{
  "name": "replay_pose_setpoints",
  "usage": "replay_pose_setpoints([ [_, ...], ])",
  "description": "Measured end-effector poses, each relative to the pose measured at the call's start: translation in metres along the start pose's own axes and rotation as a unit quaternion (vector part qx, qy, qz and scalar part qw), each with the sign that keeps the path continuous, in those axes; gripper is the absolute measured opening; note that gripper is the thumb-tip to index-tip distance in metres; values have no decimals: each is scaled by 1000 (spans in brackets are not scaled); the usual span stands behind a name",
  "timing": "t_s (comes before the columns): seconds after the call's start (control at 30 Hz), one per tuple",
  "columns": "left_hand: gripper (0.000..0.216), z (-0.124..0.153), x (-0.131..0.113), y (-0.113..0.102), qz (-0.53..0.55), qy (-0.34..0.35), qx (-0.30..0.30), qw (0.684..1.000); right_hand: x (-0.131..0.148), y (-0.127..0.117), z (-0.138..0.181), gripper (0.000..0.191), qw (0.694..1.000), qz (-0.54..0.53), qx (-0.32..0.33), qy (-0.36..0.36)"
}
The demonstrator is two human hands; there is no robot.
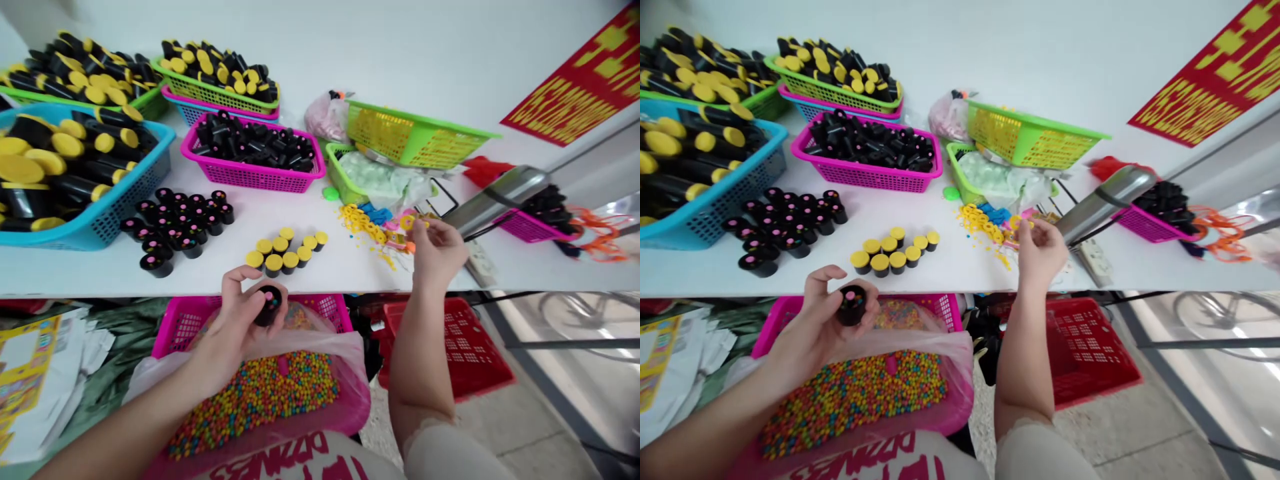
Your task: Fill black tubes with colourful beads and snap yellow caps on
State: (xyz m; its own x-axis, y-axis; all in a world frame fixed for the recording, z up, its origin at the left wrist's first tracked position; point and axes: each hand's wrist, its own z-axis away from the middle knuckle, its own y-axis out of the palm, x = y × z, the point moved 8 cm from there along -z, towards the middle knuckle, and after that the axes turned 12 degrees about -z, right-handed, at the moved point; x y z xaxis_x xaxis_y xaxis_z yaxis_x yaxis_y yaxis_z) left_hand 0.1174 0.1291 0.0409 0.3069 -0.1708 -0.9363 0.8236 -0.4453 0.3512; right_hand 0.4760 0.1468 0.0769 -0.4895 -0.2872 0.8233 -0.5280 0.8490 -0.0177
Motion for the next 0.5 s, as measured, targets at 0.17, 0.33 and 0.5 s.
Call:
replay_pose_setpoints([
  [0.17, 19, 2, 1, 5, -20, -9, 17, 1000, -61, -19, -52, 32, 971, 237, 42, 12],
  [0.33, 19, 1, 2, 8, -26, -4, 23, 999, -80, -5, -74, 32, 941, 317, 114, -12],
  [0.5, 18, 0, 3, 7, -56, -8, 23, 998, -78, 28, -70, 34, 905, 351, 232, -63],
])
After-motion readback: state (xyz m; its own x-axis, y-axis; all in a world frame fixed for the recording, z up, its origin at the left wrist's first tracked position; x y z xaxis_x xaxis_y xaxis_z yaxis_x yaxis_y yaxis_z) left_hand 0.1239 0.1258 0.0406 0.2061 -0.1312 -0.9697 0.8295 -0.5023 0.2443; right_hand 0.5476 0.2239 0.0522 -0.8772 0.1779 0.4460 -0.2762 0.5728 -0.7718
